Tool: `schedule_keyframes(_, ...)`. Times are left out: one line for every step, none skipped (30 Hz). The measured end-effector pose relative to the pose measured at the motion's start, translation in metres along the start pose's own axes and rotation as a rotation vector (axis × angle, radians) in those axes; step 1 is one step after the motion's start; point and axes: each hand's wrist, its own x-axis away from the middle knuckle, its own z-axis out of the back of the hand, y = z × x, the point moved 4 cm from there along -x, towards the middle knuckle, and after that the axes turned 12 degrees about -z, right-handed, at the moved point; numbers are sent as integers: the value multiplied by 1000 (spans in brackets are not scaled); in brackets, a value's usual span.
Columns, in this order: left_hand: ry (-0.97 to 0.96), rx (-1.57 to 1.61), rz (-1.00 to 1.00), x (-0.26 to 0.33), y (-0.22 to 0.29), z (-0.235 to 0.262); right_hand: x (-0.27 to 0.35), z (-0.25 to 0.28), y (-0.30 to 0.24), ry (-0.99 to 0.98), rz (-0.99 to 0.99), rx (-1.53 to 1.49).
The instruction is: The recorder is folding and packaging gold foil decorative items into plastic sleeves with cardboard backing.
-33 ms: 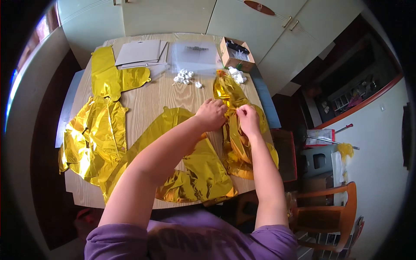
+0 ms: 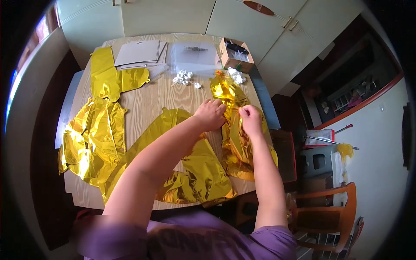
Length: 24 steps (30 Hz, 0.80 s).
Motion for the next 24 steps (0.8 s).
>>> schedule_keyframes(-16, -17, -7, -2, -2, 2, 0, 12, -1, -42, -60, -135)
schedule_keyframes(-32, -34, -14, -2, -5, 4, 2, 25, -2, -86, -120, -271)
schedule_keyframes(-54, -45, -22, -1, -8, 5, 6, 43, -2, -72, -58, -331)
schedule_keyframes(-73, -55, -30, -2, -11, 5, 11, 62, -4, -57, 7, -389)
schedule_keyframes(-79, -68, -16, -3, -19, 2, 18, 76, -8, -54, 5, -511)
schedule_keyframes(-206, -95, -3, -11, -16, 6, 27, 90, -5, -40, -7, -625)
schedule_keyframes(-332, -119, -2, -23, -4, 19, 34, 102, 3, -2, -46, -754)
schedule_keyframes(-455, -150, 3, -29, 5, 25, 40, 118, 14, 26, 8, -706)
schedule_keyframes(-362, -127, 36, -31, 1, 21, 45, 130, 20, 114, 68, -655)
schedule_keyframes(-373, -117, 50, -33, 6, 22, 56, 140, 22, 209, 118, -600)
schedule_keyframes(-384, -108, 63, -35, 10, 23, 72, 151, 28, 326, 111, -691)
schedule_keyframes(-398, -101, 79, -33, 12, 23, 94, 162, 20, 441, 104, -786)
schedule_keyframes(-311, -101, 56, -29, 7, 17, 117, 175, 16, 572, 127, -891)
schedule_keyframes(-310, -88, 43, -28, 6, 15, 143, 191, 11, 707, 148, -987)
schedule_keyframes(-315, -87, 48, -23, 2, 16, 168, 203, -10, 920, 55, -1092)
schedule_keyframes(-313, -76, 38, -24, 2, 17, 195, 215, -26, 1146, -33, -1173)
schedule_keyframes(-350, -43, 18, -25, 5, 18, 217, 229, -37, 1198, -3, -1114)
schedule_keyframes(-313, -43, 9, -24, 3, 16, 233, 243, -47, 1189, 40, -1038)
schedule_keyframes(-279, -43, 0, -21, 1, 11, 246, 255, -56, 1165, 81, -961)
schedule_keyframes(-245, -44, -7, -17, -3, 8, 252, 264, -62, 1089, 98, -904)
schedule_keyframes(-260, -38, -12, -17, -1, 12, 257, 274, -70, 1008, 104, -836)
schedule_keyframes(-265, -48, -22, -18, -1, 8, 259, 281, -76, 917, 98, -771)
schedule_keyframes(-270, -59, -28, -20, -1, 4, 260, 286, -83, 821, 77, -712)
schedule_keyframes(-271, -76, -28, -18, 1, 7, 259, 287, -90, 726, 50, -662)
